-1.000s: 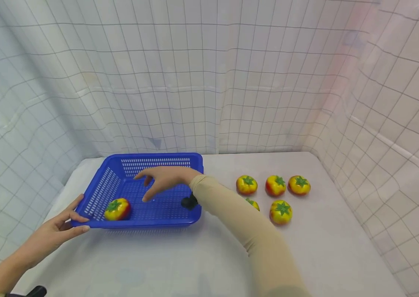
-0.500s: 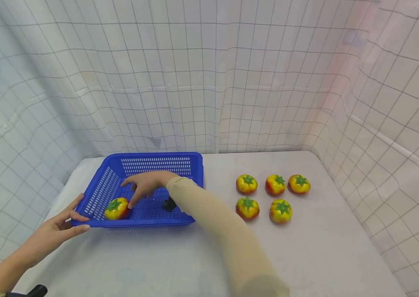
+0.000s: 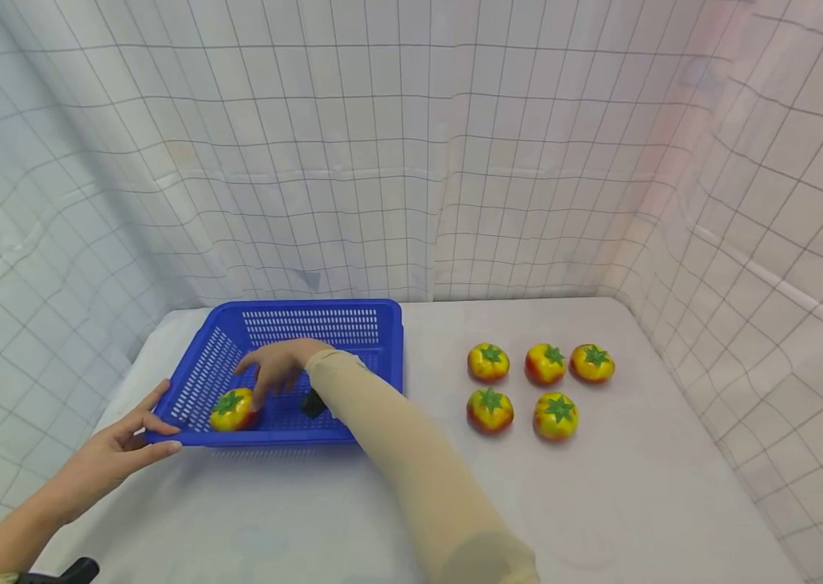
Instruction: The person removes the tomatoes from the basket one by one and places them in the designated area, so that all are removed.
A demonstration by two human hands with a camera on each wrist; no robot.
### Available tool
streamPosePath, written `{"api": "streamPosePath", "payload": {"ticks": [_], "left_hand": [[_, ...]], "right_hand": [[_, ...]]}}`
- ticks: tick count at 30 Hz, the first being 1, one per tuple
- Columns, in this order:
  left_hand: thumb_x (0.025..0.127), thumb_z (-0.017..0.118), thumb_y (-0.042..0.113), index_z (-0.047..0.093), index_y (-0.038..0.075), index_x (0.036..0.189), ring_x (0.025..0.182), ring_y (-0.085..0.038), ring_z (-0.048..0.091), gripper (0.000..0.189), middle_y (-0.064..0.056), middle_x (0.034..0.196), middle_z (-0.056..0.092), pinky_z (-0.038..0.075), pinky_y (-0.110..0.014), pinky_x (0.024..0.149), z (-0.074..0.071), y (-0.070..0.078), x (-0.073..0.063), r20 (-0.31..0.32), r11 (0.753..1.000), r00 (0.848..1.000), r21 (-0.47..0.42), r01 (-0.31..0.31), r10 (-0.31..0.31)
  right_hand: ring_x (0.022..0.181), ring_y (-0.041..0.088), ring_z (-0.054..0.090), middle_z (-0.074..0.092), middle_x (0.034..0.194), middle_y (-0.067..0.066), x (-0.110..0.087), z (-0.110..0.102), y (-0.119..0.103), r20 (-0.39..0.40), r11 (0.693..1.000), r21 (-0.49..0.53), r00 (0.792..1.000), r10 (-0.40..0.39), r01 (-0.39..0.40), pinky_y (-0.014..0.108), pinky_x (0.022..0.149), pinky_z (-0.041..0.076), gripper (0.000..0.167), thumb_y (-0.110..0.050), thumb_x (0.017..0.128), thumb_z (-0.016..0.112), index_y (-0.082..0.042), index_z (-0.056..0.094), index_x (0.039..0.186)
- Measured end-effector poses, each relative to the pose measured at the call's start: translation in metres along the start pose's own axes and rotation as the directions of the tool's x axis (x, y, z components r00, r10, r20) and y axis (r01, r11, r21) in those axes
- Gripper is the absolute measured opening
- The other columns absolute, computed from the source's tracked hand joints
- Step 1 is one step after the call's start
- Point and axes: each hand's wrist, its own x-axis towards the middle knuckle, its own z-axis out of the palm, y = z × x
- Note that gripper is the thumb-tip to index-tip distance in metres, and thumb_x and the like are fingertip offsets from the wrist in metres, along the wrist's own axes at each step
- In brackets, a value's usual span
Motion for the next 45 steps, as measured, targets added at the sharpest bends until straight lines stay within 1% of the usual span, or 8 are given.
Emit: {"api": "streamPosePath", "payload": {"ticks": [7,11,15,22,28,38,43,45], "left_hand": [[0.099,0.070,0.031,0.064,0.004,0.115,0.137,-0.062,0.035,0.031,-0.012,0.172,0.000,0.050,-0.014,0.086,0.001,0.000,0.000,-0.006,1.000,1.000,0.018,-0.004,0.004],[0.100,0.069,0.028,0.064,0.004,0.115,0.136,-0.060,0.038,0.028,-0.012,0.172,0.000,0.050,-0.014,0.087,0.001,-0.002,-0.001,-0.005,0.999,1.000,0.023,-0.029,0.029],[0.101,0.068,0.026,0.064,0.004,0.115,0.136,-0.058,0.040,0.026,-0.010,0.172,0.000,0.051,-0.015,0.088,0.001,-0.004,-0.002,-0.001,0.999,0.999,0.008,-0.047,0.047],[0.101,0.068,0.025,0.063,0.003,0.114,0.137,-0.059,0.038,0.026,-0.011,0.172,-0.002,0.051,-0.016,0.088,0.002,-0.003,-0.002,0.007,0.999,0.999,-0.011,-0.045,0.045],[0.101,0.068,0.024,0.063,0.003,0.115,0.138,-0.062,0.033,0.026,-0.010,0.172,-0.003,0.050,-0.014,0.088,0.002,-0.004,-0.002,0.008,0.999,0.999,-0.011,-0.049,0.049],[0.101,0.068,0.026,0.064,0.004,0.116,0.134,-0.060,0.042,0.027,-0.008,0.172,-0.001,0.051,-0.015,0.088,0.001,-0.004,-0.002,0.003,0.999,0.999,0.001,-0.040,0.040],[0.101,0.069,0.026,0.064,0.004,0.116,0.135,-0.059,0.041,0.027,-0.009,0.172,0.000,0.050,-0.015,0.088,0.001,-0.003,-0.002,-0.003,0.999,0.999,0.004,-0.041,0.041],[0.100,0.069,0.026,0.064,0.004,0.116,0.136,-0.059,0.039,0.028,-0.010,0.172,0.000,0.050,-0.014,0.088,0.001,-0.002,-0.002,-0.003,0.999,0.999,0.000,-0.042,0.042]], "right_hand": [[0.114,0.011,0.057,0.057,0.137,0.001,0.011,0.005,0.002,0.036,1.000,0.016,0.999,0.025,-0.026,0.036,0.096,0.054,0.077,-0.021,0.089,0.082,-0.024,0.044,0.156],[0.115,0.010,0.056,0.056,0.139,0.000,0.015,0.007,-0.001,0.049,0.999,0.027,0.998,0.036,-0.038,0.035,0.095,0.055,0.077,-0.019,0.089,0.082,-0.025,0.044,0.155],[0.115,0.009,0.055,0.055,0.141,-0.002,0.018,0.008,-0.003,0.047,0.999,0.025,0.998,0.046,-0.048,0.032,0.091,0.056,0.078,-0.019,0.087,0.084,-0.026,0.045,0.155],[0.112,0.007,0.054,0.053,0.142,-0.006,0.023,0.011,-0.003,0.043,0.998,0.006,0.997,0.068,-0.068,0.028,0.087,0.056,0.079,-0.022,0.086,0.085,-0.029,0.045,0.154],[0.111,0.008,0.053,0.051,0.143,-0.005,0.024,0.014,-0.004,0.040,0.998,-0.001,0.997,0.066,-0.066,0.028,0.087,0.056,0.078,-0.020,0.087,0.084,-0.027,0.045,0.154],[0.110,0.008,0.053,0.050,0.144,-0.005,0.025,0.015,-0.004,0.028,0.998,0.007,0.997,0.067,-0.068,0.029,0.089,0.055,0.076,-0.018,0.088,0.083,-0.027,0.046,0.154],[0.110,0.009,0.053,0.051,0.142,-0.004,0.026,0.016,-0.004,0.022,0.998,0.005,0.998,0.067,-0.067,0.028,0.087,0.056,0.075,-0.018,0.088,0.082,-0.027,0.046,0.154],[0.110,0.009,0.053,0.051,0.142,-0.005,0.027,0.016,-0.003,0.021,0.998,0.004,0.998,0.067,-0.067,0.027,0.086,0.056,0.074,-0.017,0.089,0.082,-0.027,0.047,0.153]]}}
